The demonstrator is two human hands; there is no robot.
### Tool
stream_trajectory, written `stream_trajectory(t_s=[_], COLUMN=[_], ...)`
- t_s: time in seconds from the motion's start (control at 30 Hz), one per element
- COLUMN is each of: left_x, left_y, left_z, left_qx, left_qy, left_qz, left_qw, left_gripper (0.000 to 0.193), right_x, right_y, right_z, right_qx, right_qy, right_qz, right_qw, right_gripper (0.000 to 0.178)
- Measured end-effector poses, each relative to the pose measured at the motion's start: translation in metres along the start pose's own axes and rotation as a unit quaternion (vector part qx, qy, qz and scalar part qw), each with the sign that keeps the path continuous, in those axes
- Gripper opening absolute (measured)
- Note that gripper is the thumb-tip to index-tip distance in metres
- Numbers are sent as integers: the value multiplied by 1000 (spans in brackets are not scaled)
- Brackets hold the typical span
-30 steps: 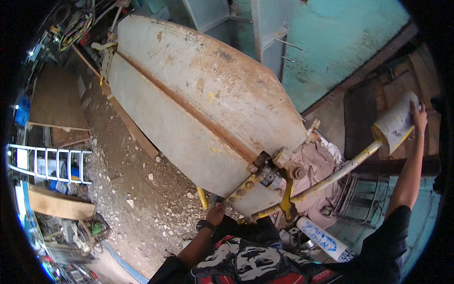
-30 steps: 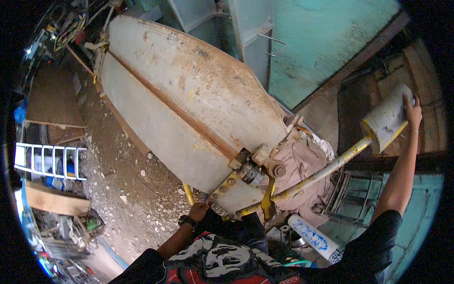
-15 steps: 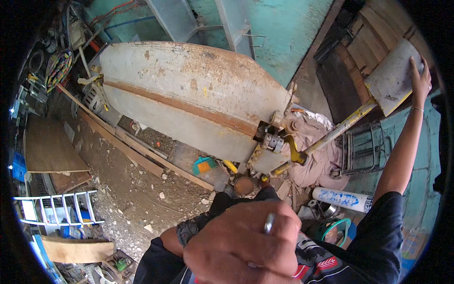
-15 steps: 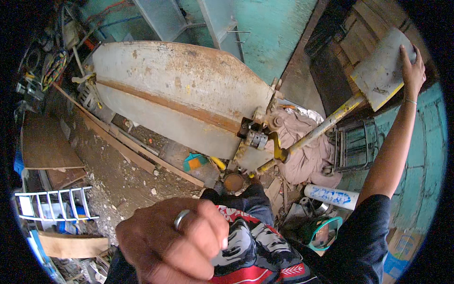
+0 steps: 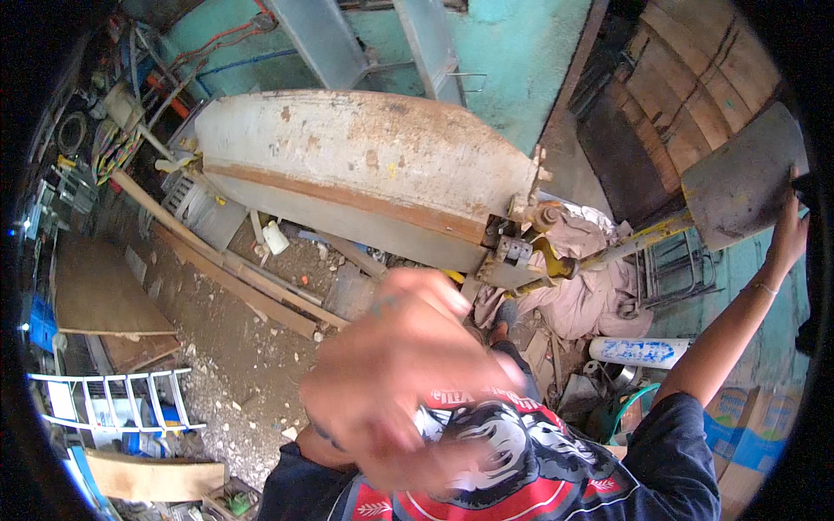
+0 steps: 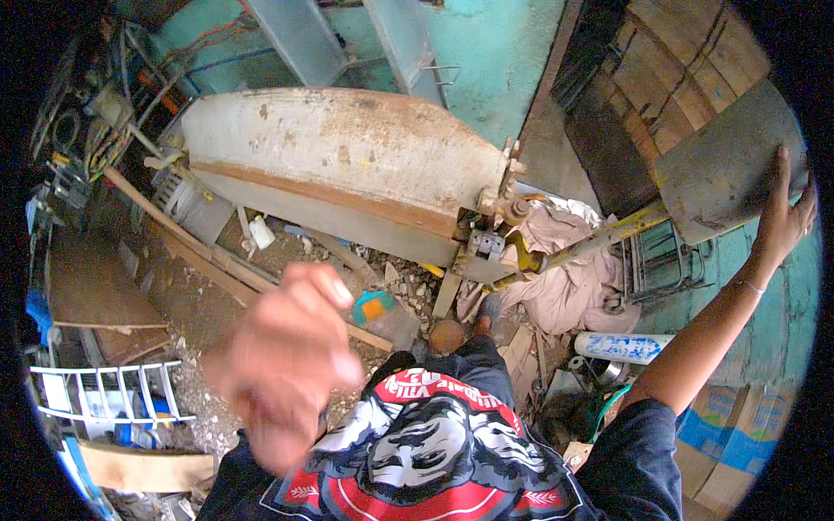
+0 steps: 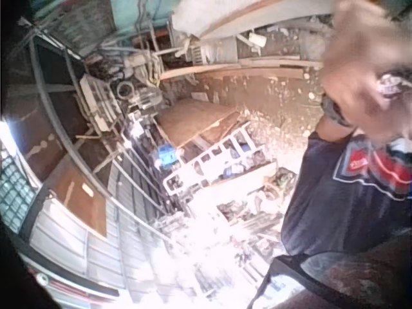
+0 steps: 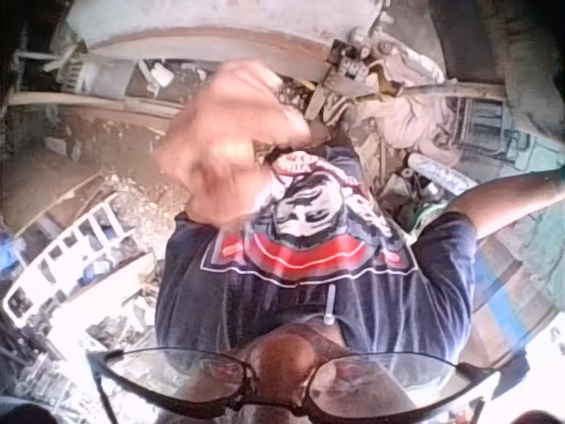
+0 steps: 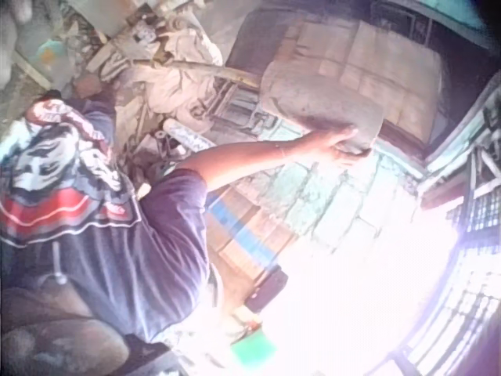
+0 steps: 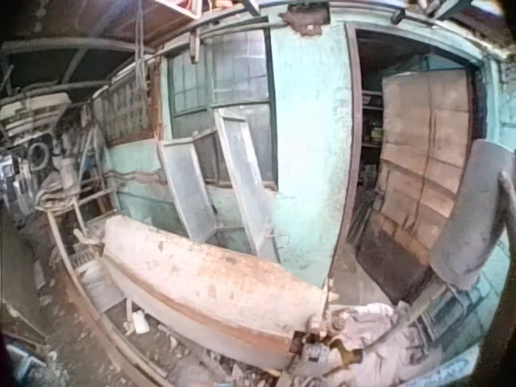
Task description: The person walks through a cluttered workshop and uses a tape measure to measure the edges of a large metal frame resting on a curved surface. They repeatedly extend and retract the tape measure along different sections of the frame.
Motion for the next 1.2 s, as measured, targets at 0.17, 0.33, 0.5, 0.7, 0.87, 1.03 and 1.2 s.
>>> stream_trajectory(t_s=[0.17, 0.33, 0.5, 0.7, 0.87, 1.03, 1.2], left_x=[75, 174, 236, 240, 239, 244, 251], left_y=[-131, -243, -320, -408, -457, -495, -521], left_z=[60, 93, 102, 57, 59, 53, 52], left_qx=[30, -14, -72, -65, -114, -134, -153], left_qy=[208, 256, 195, 157, 173, 214, 238], left_qz=[304, 450, 569, 666, 708, 705, 676], left_qw=[929, 855, 796, 727, 675, 663, 680], left_gripper=[20, 19, 26, 38, 37, 34, 28], right_x=[0, 7, 155, 400, 417, 401, 380], right_y=[-21, -62, -148, -245, -240, -235, -213], right_z=[53, 66, 42, -26, -51, -77, -174], right_qx=[-3, 0, -195, -201, -151, -138, -181], right_qy=[37, 103, 96, -250, -237, -259, -280], right_qz=[-40, -39, -163, -303, -306, -295, -318], right_qw=[998, 994, 962, 898, 910, 909, 888], right_gripper=[63, 56, 27, 35, 22, 23, 24])
Point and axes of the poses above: each hand's wrist, its own x-axis away from the middle knuckle, its own z-axis out of the back of the hand, y = z × x, the point moved 7 cm from there along -x, towards the middle knuckle, and after that the axes turned 6 degrees about y, right-handed, at the moved point
